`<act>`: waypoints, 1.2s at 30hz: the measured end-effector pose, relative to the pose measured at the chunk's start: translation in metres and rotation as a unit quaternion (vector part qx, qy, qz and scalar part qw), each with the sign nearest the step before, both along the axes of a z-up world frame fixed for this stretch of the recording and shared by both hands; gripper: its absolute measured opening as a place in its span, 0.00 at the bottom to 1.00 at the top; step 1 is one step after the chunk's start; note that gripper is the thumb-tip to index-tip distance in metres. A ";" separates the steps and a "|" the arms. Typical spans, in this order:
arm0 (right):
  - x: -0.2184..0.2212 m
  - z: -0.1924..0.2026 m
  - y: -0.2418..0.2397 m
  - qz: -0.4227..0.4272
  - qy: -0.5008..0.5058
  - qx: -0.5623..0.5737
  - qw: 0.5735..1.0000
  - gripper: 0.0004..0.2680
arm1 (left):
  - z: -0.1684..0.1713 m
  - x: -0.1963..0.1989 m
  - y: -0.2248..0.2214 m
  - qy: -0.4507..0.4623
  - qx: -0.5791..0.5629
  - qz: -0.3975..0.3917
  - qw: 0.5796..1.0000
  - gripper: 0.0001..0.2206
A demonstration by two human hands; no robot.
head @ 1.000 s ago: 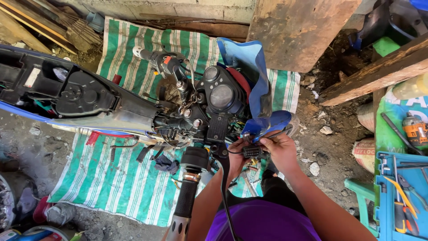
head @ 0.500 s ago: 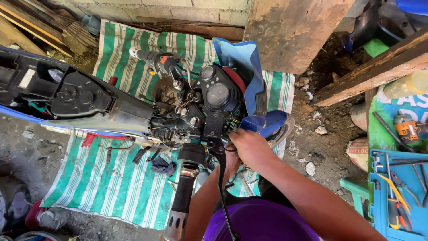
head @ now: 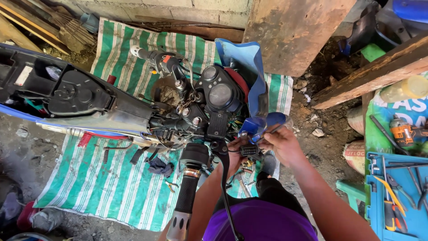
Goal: Connecting electrical wiring and installing the front fairing on a motorcycle.
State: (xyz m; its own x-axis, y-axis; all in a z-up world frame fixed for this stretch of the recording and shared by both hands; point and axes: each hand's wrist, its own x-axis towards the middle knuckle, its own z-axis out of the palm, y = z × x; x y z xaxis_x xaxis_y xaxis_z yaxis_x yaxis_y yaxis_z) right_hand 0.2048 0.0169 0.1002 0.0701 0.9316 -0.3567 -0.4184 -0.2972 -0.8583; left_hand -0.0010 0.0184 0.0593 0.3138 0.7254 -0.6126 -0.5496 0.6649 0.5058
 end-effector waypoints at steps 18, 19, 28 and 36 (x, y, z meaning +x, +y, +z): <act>-0.023 -0.068 -0.014 -0.076 0.148 -0.030 0.986 0.02 | 0.016 0.001 0.004 0.022 0.019 -0.012 1.000 0.09; -0.026 -0.059 -0.015 -0.076 0.148 -0.031 0.986 0.02 | 0.018 0.001 0.004 0.022 0.018 -0.012 1.000 0.09; -0.037 -0.034 -0.019 -0.124 0.067 -0.043 0.989 0.02 | 0.026 0.001 0.004 0.023 0.004 -0.005 1.000 0.15; -0.032 0.022 -0.004 0.011 -0.295 0.069 0.953 0.04 | -0.002 0.006 0.001 0.007 0.001 0.009 1.000 0.10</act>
